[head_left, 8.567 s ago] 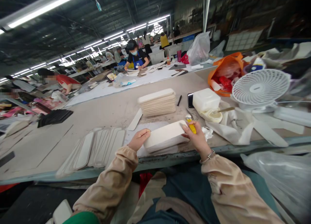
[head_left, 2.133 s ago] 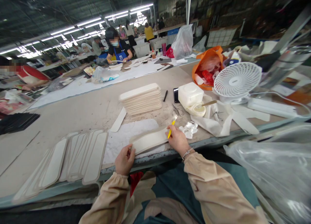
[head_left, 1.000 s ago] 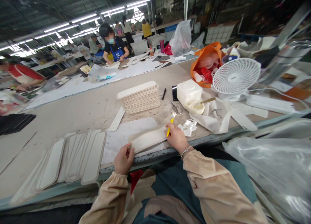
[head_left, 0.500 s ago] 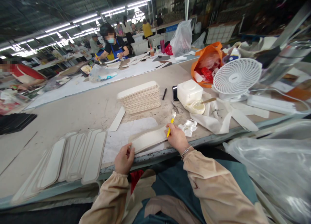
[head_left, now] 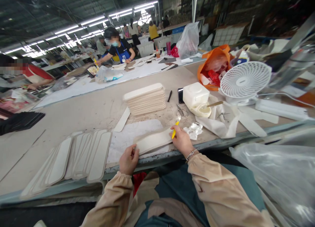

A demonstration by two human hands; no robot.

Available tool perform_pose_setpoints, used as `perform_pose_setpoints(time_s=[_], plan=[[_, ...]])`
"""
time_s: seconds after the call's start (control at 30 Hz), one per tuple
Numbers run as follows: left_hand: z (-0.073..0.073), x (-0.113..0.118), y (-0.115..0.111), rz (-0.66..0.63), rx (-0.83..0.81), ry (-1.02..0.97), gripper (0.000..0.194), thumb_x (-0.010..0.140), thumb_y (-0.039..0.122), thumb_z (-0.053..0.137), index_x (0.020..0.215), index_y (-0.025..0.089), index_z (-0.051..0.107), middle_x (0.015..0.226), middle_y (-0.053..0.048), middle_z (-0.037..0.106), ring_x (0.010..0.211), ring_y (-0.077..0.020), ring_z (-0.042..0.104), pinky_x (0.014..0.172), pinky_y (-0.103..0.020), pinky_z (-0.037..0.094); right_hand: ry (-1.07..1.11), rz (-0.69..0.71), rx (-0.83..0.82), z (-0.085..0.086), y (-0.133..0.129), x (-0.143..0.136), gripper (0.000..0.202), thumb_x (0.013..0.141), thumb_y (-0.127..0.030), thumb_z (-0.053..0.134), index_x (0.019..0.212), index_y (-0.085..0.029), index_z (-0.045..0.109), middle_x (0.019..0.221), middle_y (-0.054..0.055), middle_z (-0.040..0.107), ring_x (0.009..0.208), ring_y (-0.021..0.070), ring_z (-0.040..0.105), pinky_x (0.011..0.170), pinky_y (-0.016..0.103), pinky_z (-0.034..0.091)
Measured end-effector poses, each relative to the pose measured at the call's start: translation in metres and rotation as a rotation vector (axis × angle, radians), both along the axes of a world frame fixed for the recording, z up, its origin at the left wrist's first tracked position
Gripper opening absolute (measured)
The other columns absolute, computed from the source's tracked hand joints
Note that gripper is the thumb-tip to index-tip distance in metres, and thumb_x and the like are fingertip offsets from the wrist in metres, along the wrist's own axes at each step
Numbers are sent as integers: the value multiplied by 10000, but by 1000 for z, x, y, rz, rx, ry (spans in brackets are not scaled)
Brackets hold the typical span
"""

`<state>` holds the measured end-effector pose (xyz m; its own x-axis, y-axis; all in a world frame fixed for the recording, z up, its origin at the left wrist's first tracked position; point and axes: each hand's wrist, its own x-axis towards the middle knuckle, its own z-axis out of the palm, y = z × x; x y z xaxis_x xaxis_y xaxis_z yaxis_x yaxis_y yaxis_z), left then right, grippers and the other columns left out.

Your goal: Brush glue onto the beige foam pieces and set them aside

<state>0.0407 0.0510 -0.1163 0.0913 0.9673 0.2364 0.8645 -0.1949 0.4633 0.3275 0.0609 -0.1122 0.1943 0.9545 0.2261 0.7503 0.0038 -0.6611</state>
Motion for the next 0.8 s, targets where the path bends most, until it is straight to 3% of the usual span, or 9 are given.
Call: perform_pose_setpoints(time_s=[0.2, 0.3, 0.4, 0.47, 0.53, 0.6, 0.7, 0.8], plan=[[4, -7, 6, -20, -24, -44, 373, 829, 406, 509, 1086, 152, 601, 769, -18, 562, 639, -154, 549, 637, -297, 476, 271, -10, 181, 4, -1, -1, 174, 785, -284, 581, 942, -228, 534, 784, -2, 610, 646, 169, 571, 639, 268, 419], [12, -11, 14, -16, 13, -83, 447, 793, 440, 555, 1133, 151, 588, 921, -71, 570, 781, -194, 586, 681, -332, 514, 426, 39, 205, 12, -5, -3, 195, 780, -346, 610, 908, -234, 514, 670, -42, 529, 553, 141, 496, 574, 254, 393], [27, -6, 25, -120, -3, -112, 510, 758, 445, 602, 1178, 157, 573, 1129, -123, 572, 1054, -258, 561, 866, -399, 497, 575, 80, 215, 20, -7, -6, 250, 755, -376, 662, 880, -236, 496, 628, -65, 455, 522, 122, 430, 529, 240, 360], [38, 3, 32, -246, -81, -122, 515, 747, 430, 624, 1186, 163, 578, 1187, -124, 583, 1122, -270, 539, 966, -425, 440, 692, 91, 230, 24, -8, -8, 282, 739, -385, 688, 865, -235, 484, 637, -68, 430, 525, 113, 401, 514, 234, 345], [47, 14, 35, -368, -208, -152, 495, 754, 416, 626, 1177, 160, 592, 1170, -115, 612, 1086, -260, 565, 967, -404, 434, 816, 94, 249, 27, -8, -9, 301, 730, -387, 701, 855, -235, 474, 659, -66, 416, 535, 108, 386, 508, 229, 336], [52, 28, 35, -432, -338, -175, 418, 776, 411, 602, 1102, 151, 633, 1050, -94, 660, 959, -237, 609, 864, -352, 473, 910, 88, 270, 28, -7, -9, 316, 718, -380, 715, 850, -235, 467, 683, -63, 412, 547, 105, 379, 510, 226, 332], [53, 46, 25, -404, -448, -211, 303, 791, 410, 564, 883, 143, 675, 756, -36, 644, 711, -185, 583, 652, -279, 449, 998, 55, 292, 26, -3, -6, 333, 703, -364, 727, 860, -239, 462, 686, -64, 406, 543, 105, 362, 505, 227, 319], [49, 60, 10, -356, -500, -337, 291, 774, 420, 569, 795, 142, 654, 656, -1, 583, 630, -151, 517, 581, -248, 386, 1066, 15, 305, 23, 1, -4, 354, 687, -359, 730, 876, -243, 455, 686, -64, 421, 542, 109, 364, 505, 232, 315]])
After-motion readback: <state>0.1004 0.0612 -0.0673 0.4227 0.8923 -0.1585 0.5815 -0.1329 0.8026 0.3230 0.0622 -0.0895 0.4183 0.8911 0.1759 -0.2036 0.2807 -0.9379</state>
